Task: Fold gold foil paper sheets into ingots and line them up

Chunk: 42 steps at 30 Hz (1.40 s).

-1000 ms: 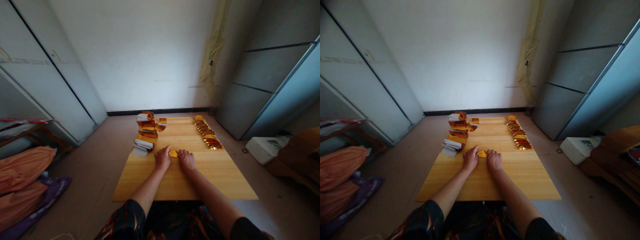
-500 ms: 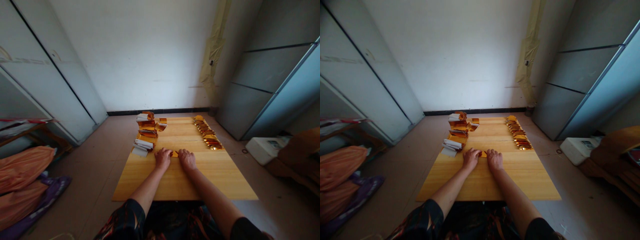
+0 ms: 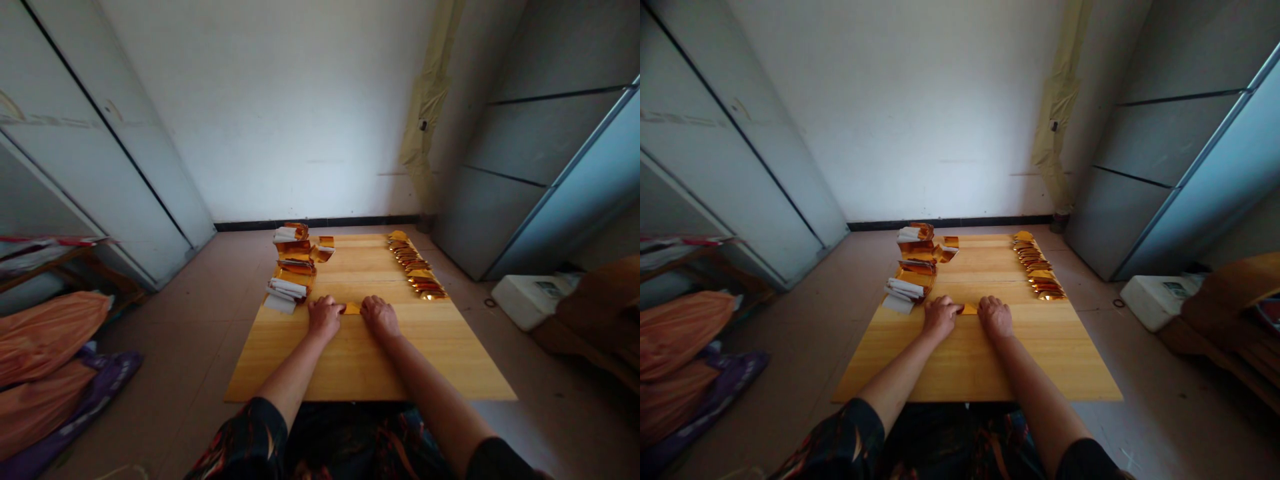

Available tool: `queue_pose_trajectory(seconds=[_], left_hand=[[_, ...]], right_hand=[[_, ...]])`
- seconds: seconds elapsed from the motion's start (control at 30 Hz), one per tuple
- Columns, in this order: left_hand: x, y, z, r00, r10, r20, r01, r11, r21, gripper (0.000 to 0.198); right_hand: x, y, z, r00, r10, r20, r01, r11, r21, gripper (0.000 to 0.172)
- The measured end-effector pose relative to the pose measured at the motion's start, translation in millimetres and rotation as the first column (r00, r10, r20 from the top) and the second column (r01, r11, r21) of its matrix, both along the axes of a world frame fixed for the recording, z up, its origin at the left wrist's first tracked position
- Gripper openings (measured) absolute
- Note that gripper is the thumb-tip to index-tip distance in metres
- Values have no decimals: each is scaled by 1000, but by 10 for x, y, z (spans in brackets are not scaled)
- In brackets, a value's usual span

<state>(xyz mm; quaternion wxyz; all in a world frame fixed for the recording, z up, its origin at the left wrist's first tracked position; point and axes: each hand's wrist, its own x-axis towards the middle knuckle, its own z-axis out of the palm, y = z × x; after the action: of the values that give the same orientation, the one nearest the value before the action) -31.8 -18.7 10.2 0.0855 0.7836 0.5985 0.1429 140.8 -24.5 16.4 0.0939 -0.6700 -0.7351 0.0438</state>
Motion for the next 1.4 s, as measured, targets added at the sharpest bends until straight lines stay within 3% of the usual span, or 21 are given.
queue_pose_trajectory(seconds=[0.17, 0.27, 0.33, 0.47, 0.57, 0.77, 0.93, 1.13, 1.3, 1.4], left_hand=[[-5, 22, 14, 1000, -3, -9, 3, 1000, -13, 34], [2, 25, 13, 1000, 3, -9, -3, 1000, -13, 32], [4, 24, 13, 1000, 5, -4, -5, 1000, -9, 31], [0, 27, 17, 1000, 15, -13, -15, 1000, -8, 29], [-19, 39, 25, 1000, 24, -10, -24, 1000, -10, 26], [-110, 75, 16, 990, 130, 46, -128, 991, -40, 17], [-119, 62, -9, 985, 139, 99, -137, 990, -18, 18], [-79, 26, -8, 980, 161, 120, -161, 987, -11, 19], [-82, 18, -12, 978, 154, 139, -157, 987, 10, 18], [-84, 14, -19, 977, 151, 148, -155, 988, 15, 19]], right_hand=[[72, 33, 10, 991, 61, -116, -55, 997, 49, 13], [-1, 57, 69, 972, 132, -196, -107, 985, 132, 21], [-88, 76, 98, 960, 149, -238, -127, 986, 108, 25], [-239, 108, 106, 979, 83, -183, -103, 990, -101, 21], [-283, 123, 117, 994, 38, -103, -55, 984, -167, 21], [-280, 156, 177, 998, 12, -69, -27, 977, -212, 24], [-334, 163, 225, 997, -29, -74, 9, 967, -253, 23], [-505, 116, 305, 990, -137, -31, 124, 957, -263, 49], [-504, 152, 295, 983, -178, -49, 156, 941, -300, 48], [-424, 205, 252, 977, -193, -91, 153, 932, -327, 37]])
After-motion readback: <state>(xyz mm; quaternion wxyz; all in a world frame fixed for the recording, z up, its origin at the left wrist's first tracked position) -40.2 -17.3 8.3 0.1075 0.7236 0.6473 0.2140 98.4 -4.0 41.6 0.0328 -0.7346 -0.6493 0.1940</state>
